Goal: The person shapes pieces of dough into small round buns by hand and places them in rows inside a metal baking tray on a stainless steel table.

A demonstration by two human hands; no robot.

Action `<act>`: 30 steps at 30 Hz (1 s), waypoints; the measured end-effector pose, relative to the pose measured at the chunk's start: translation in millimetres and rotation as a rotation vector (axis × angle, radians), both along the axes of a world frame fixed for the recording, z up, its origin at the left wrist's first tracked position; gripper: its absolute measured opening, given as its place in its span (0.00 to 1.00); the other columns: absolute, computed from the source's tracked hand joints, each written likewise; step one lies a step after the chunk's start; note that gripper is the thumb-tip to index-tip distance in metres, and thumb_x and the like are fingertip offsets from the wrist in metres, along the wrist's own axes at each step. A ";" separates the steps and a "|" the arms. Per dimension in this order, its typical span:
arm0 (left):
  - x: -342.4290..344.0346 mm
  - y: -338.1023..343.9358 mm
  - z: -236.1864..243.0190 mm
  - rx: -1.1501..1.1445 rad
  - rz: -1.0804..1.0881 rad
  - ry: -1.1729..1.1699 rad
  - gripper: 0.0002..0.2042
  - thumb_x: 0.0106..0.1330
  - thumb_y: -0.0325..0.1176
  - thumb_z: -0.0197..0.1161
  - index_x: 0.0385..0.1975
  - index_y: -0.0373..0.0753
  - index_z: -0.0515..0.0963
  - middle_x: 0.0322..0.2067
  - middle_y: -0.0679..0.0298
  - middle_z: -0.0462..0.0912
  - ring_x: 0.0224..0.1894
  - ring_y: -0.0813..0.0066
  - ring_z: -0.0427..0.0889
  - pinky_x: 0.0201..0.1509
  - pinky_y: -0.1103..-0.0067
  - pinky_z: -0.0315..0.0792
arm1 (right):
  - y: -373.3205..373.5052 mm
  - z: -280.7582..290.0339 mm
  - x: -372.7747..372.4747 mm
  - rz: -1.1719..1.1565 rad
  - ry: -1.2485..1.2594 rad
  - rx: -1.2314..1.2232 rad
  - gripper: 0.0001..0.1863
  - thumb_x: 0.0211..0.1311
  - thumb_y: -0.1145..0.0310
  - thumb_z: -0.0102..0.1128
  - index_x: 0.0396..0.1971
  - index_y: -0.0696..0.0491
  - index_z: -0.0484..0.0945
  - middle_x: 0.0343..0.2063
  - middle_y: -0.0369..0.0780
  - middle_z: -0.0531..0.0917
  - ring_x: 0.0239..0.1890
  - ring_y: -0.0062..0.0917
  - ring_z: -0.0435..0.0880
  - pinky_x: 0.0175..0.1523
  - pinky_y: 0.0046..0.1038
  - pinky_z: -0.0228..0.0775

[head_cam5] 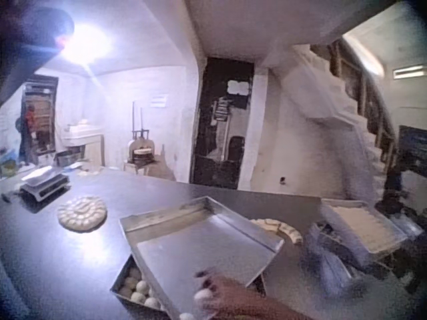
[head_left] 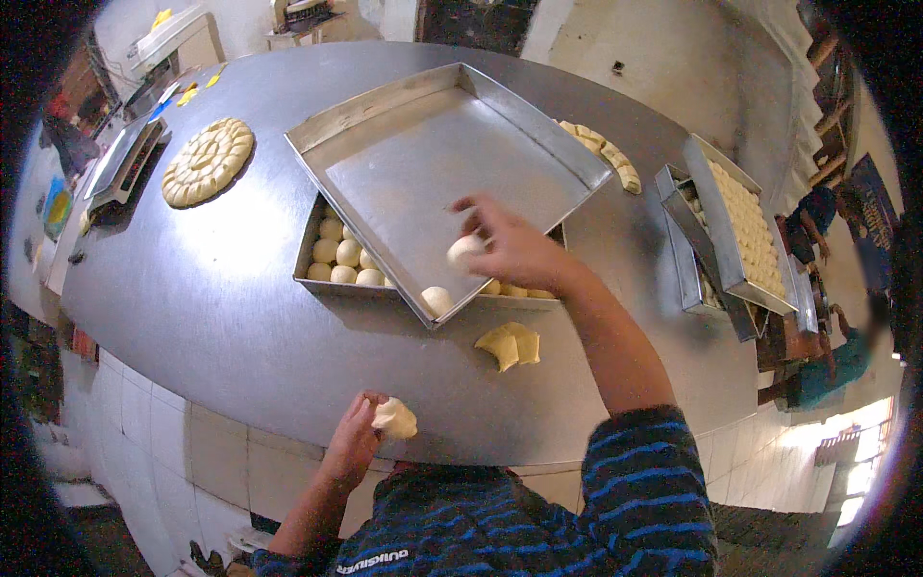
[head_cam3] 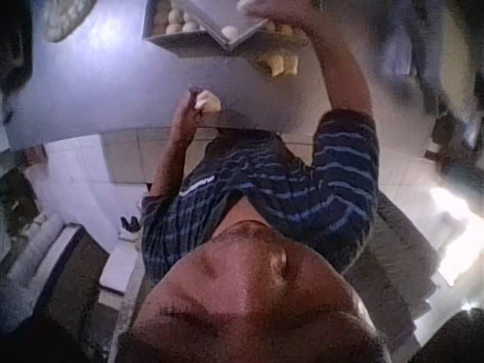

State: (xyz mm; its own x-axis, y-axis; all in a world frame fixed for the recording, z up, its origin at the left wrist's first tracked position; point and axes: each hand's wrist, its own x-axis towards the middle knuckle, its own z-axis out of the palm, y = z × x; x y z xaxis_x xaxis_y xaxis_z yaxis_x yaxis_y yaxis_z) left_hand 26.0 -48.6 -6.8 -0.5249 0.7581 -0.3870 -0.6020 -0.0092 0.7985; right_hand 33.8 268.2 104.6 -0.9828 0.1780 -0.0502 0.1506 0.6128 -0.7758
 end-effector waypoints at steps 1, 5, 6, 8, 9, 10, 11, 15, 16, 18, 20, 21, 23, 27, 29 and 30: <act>-2.4 -2.0 -3.9 -0.001 -0.021 0.050 0.19 0.65 0.50 0.47 0.43 0.39 0.68 0.42 0.61 0.70 0.47 0.69 0.69 0.51 0.71 0.63 | -1.7 -3.5 -3.9 0.058 -0.102 0.097 0.27 0.49 0.66 0.60 0.52 0.53 0.64 0.40 0.43 0.76 0.44 0.33 0.76 0.51 0.30 0.67; -12.2 -7.9 3.4 0.183 -0.070 -0.142 0.29 0.65 0.54 0.43 0.56 0.36 0.62 0.55 0.56 0.66 0.58 0.62 0.64 0.61 0.65 0.57 | -8.4 -9.0 13.8 -0.072 0.061 0.318 0.27 0.52 0.65 0.58 0.53 0.53 0.65 0.47 0.44 0.75 0.48 0.38 0.75 0.52 0.33 0.65; -11.0 -4.9 7.6 0.250 -0.111 -0.200 0.30 0.65 0.54 0.42 0.57 0.35 0.61 0.57 0.56 0.64 0.60 0.61 0.62 0.62 0.64 0.55 | -16.6 -6.6 28.9 -0.193 0.244 0.341 0.26 0.53 0.65 0.57 0.53 0.53 0.65 0.50 0.44 0.74 0.49 0.39 0.74 0.53 0.34 0.65; -0.6 11.0 14.7 0.379 -0.176 -0.317 0.32 0.65 0.55 0.40 0.60 0.34 0.58 0.60 0.56 0.60 0.63 0.59 0.58 0.65 0.63 0.52 | -51.2 -1.2 65.6 -0.163 0.245 0.316 0.23 0.57 0.66 0.53 0.54 0.53 0.67 0.52 0.45 0.72 0.54 0.38 0.71 0.57 0.35 0.61; 7.8 27.9 15.1 0.402 -0.256 -0.399 0.31 0.66 0.54 0.40 0.60 0.35 0.58 0.61 0.56 0.60 0.63 0.59 0.58 0.65 0.63 0.52 | -71.8 -18.1 89.8 -0.097 0.300 0.273 0.22 0.58 0.67 0.52 0.53 0.53 0.67 0.51 0.44 0.72 0.54 0.37 0.70 0.58 0.35 0.60; 17.0 40.7 13.9 0.421 -0.316 -0.474 0.30 0.67 0.53 0.40 0.60 0.35 0.57 0.61 0.56 0.59 0.63 0.59 0.58 0.65 0.64 0.52 | -91.3 -40.4 106.3 -0.012 0.360 0.222 0.21 0.59 0.68 0.51 0.53 0.53 0.68 0.50 0.44 0.73 0.54 0.36 0.70 0.59 0.35 0.59; 23.6 48.4 13.3 0.436 -0.377 -0.557 0.30 0.67 0.52 0.39 0.61 0.35 0.57 0.62 0.56 0.58 0.63 0.59 0.58 0.65 0.64 0.52 | -98.5 -56.3 126.2 0.000 0.245 0.033 0.21 0.59 0.67 0.51 0.53 0.53 0.68 0.50 0.43 0.73 0.55 0.35 0.69 0.59 0.34 0.59; 26.0 86.9 18.8 -0.009 -0.697 0.020 0.23 0.67 0.42 0.48 0.56 0.33 0.64 0.58 0.53 0.64 0.56 0.58 0.67 0.61 0.69 0.58 | -63.8 -107.2 228.0 -0.541 -0.062 -0.330 0.20 0.59 0.67 0.50 0.53 0.52 0.69 0.51 0.44 0.71 0.55 0.35 0.68 0.59 0.34 0.57; 21.3 92.8 7.5 -0.095 -0.608 0.334 0.22 0.66 0.41 0.50 0.54 0.32 0.65 0.56 0.52 0.65 0.55 0.57 0.68 0.60 0.68 0.59 | -50.0 -125.6 256.5 -0.752 -0.048 -0.242 0.20 0.59 0.66 0.50 0.52 0.52 0.69 0.52 0.45 0.70 0.55 0.36 0.67 0.60 0.34 0.56; 14.8 103.5 -23.2 -0.234 -0.371 0.951 0.20 0.63 0.39 0.54 0.51 0.32 0.69 0.52 0.50 0.68 0.51 0.55 0.69 0.56 0.66 0.61 | -6.7 -122.0 280.5 -0.544 -0.362 0.639 0.20 0.59 0.63 0.50 0.52 0.51 0.68 0.53 0.43 0.68 0.57 0.40 0.63 0.60 0.40 0.52; 19.2 133.7 -26.6 -0.376 -0.257 1.469 0.18 0.61 0.37 0.56 0.47 0.33 0.71 0.48 0.50 0.68 0.49 0.54 0.69 0.54 0.65 0.62 | 47.3 -144.1 285.3 -0.680 -0.074 0.995 0.22 0.56 0.61 0.53 0.51 0.52 0.68 0.52 0.45 0.68 0.57 0.41 0.61 0.59 0.43 0.49; 25.0 144.9 -27.4 -0.451 -0.182 1.730 0.17 0.59 0.37 0.57 0.46 0.34 0.72 0.46 0.49 0.68 0.48 0.53 0.68 0.53 0.64 0.62 | 68.6 -144.2 268.6 -0.830 -0.005 0.918 0.22 0.55 0.60 0.53 0.49 0.53 0.68 0.51 0.46 0.68 0.54 0.41 0.63 0.58 0.43 0.51; 40.7 167.7 -23.7 -0.414 -0.244 1.671 0.17 0.58 0.36 0.59 0.45 0.35 0.73 0.46 0.49 0.68 0.49 0.54 0.67 0.53 0.64 0.62 | 69.8 -151.0 237.7 -0.969 0.000 0.712 0.21 0.54 0.59 0.55 0.45 0.54 0.69 0.46 0.47 0.70 0.50 0.42 0.66 0.56 0.43 0.53; 37.7 177.5 -32.5 -0.280 -0.278 1.703 0.17 0.53 0.34 0.63 0.43 0.36 0.73 0.45 0.51 0.69 0.48 0.53 0.68 0.52 0.64 0.62 | 28.2 -162.2 256.4 -0.607 -0.003 0.558 0.18 0.51 0.59 0.57 0.38 0.54 0.70 0.40 0.47 0.72 0.46 0.43 0.68 0.52 0.44 0.56; 42.4 180.6 -30.6 -0.187 -0.291 1.638 0.18 0.51 0.32 0.65 0.43 0.37 0.72 0.43 0.53 0.71 0.47 0.52 0.68 0.52 0.64 0.62 | 43.2 -153.9 291.3 -0.561 -0.076 0.588 0.18 0.49 0.59 0.58 0.36 0.54 0.70 0.40 0.46 0.72 0.46 0.43 0.68 0.51 0.44 0.57; 49.7 181.3 -28.6 -0.129 -0.320 1.599 0.18 0.50 0.31 0.65 0.42 0.38 0.72 0.43 0.54 0.72 0.47 0.52 0.69 0.52 0.64 0.63 | 63.4 -148.6 288.3 -0.704 -0.055 0.668 0.17 0.48 0.59 0.59 0.34 0.54 0.71 0.38 0.45 0.72 0.45 0.42 0.69 0.50 0.44 0.58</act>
State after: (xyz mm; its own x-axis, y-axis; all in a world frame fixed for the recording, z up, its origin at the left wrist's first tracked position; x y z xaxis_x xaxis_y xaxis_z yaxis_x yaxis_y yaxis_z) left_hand 75.7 132.7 -35.4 -0.2675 0.9160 0.2990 0.8259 0.0581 0.5609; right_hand 322.1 331.6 -44.0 -0.6400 0.7324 0.2324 0.6765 0.6805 -0.2814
